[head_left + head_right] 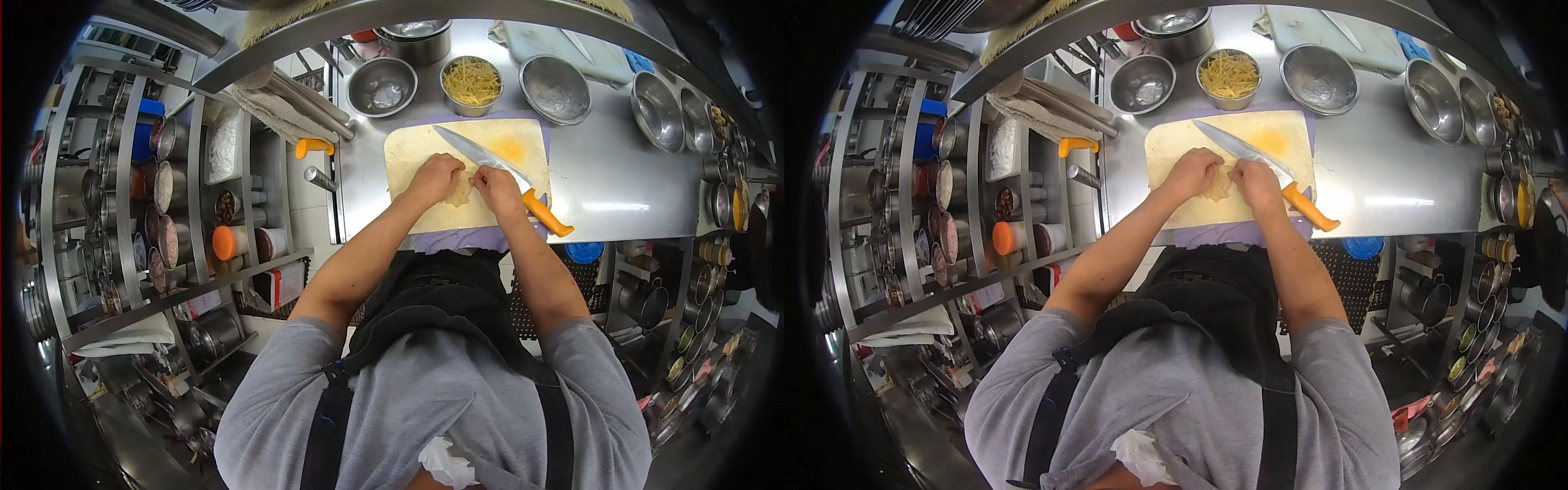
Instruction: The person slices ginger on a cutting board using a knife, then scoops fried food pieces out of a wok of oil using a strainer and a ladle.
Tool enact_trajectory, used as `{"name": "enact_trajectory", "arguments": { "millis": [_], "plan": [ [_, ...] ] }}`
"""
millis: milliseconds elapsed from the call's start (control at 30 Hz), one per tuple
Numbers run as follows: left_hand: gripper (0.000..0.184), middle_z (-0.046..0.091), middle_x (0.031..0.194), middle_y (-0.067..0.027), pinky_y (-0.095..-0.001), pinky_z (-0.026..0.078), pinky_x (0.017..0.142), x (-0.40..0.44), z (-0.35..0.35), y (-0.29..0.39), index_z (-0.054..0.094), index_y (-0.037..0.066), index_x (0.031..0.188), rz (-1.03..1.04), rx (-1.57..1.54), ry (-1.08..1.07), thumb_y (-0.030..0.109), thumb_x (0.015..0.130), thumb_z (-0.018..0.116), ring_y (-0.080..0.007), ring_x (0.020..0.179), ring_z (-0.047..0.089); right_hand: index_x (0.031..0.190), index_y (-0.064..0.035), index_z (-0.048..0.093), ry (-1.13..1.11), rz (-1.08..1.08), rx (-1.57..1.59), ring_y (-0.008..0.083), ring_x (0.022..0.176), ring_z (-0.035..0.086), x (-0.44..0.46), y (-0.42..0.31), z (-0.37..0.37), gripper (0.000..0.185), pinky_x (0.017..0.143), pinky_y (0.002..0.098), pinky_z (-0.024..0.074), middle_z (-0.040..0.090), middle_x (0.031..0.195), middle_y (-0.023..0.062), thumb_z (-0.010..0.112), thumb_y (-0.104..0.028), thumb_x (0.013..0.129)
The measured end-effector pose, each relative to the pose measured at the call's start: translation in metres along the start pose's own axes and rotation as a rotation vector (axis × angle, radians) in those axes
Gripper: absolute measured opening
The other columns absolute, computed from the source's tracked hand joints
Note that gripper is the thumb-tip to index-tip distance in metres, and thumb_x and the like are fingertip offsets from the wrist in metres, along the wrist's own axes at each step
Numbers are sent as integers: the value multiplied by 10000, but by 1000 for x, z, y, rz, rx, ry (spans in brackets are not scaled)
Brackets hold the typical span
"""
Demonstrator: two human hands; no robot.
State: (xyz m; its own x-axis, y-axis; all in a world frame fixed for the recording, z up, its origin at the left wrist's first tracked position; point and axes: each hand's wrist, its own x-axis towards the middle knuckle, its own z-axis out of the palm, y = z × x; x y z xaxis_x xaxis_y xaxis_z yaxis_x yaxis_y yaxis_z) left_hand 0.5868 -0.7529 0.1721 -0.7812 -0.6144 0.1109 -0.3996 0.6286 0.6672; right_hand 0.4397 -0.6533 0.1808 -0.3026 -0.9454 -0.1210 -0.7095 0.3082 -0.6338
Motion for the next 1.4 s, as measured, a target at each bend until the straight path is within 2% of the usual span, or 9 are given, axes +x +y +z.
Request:
{"name": "enact_trajectory", "arguments": {
  "millis": [133, 267, 333, 533, 700, 833, 1067, 1367, 1400],
  "plan": [
    [201, 614, 959, -121, -389, 468, 826, -5, -3, 10, 664, 64, 951, 102, 76, 4, 63, 778, 561, -314, 922, 556, 837, -18, 637, 82, -8, 284, 343, 710, 614, -16, -15, -19, 193, 633, 414, 472, 624, 728, 191, 633, -210, 819],
    [219, 590, 995, -113, -384, 458, 838, -5, -4, 22, 660, 72, 974, 172, 202, -45, 122, 780, 571, -308, 947, 531, 826, -6, 627, 70, 116, 184, 346, 650, 597, -53, 5, -36, 216, 592, 402, 451, 592, 690, 206, 614, -221, 841],
    [250, 582, 1032, -106, -415, 450, 848, -8, -3, 26, 660, 85, 979, 82, 234, -93, 243, 807, 572, -291, 988, 525, 795, -3, 618, 106, 125, 88, 361, 641, 591, -84, 17, -45, 236, 586, 414, 446, 579, 685, 217, 608, -233, 846],
    [537, 412, 1368, -126, -512, 288, 1001, -22, 19, 28, 515, 87, 1251, 147, 422, -146, 414, 827, 554, -301, 1253, 362, 751, -14, 636, 159, 169, -28, 400, 687, 591, -183, 49, -42, 209, 618, 465, 464, 602, 711, 219, 650, -218, 794],
    [352, 534, 1162, -124, -445, 346, 923, -33, 18, 23, 574, 36, 1082, 383, 312, 116, 266, 816, 577, -278, 1117, 464, 810, -12, 671, 73, 395, -122, 406, 734, 621, -237, 80, -3, 252, 677, 482, 496, 628, 767, 239, 651, -260, 776],
    [255, 547, 1067, -89, -411, 364, 872, -33, 8, 22, 576, 51, 1001, 445, 288, 87, 230, 820, 569, -242, 1037, 491, 763, -56, 685, 76, 591, -28, 312, 681, 664, -261, 66, -4, 215, 689, 430, 518, 653, 665, 144, 588, -244, 801],
    [233, 548, 1069, -87, -412, 368, 875, -36, 9, 16, 579, 58, 982, 464, 304, 35, 220, 815, 575, -242, 1037, 493, 795, -45, 701, 27, 540, -199, 371, 775, 642, -269, 124, 21, 217, 741, 452, 509, 648, 763, 207, 595, -234, 784],
    [454, 470, 1296, -110, -524, 303, 986, -38, 17, 18, 523, 53, 1219, 409, 427, 21, 323, 854, 546, -291, 1269, 366, 826, -51, 700, 70, 605, -60, 370, 758, 644, -242, 65, -15, 235, 730, 446, 510, 650, 733, 185, 615, -269, 797],
    [462, 466, 1292, -120, -530, 308, 975, -37, 12, 23, 524, 56, 1212, 396, 367, 8, 336, 846, 555, -293, 1266, 365, 853, -47, 694, 71, 601, -46, 381, 815, 627, -246, 69, -10, 219, 751, 452, 503, 647, 828, 206, 610, -241, 795]
  ]
}}
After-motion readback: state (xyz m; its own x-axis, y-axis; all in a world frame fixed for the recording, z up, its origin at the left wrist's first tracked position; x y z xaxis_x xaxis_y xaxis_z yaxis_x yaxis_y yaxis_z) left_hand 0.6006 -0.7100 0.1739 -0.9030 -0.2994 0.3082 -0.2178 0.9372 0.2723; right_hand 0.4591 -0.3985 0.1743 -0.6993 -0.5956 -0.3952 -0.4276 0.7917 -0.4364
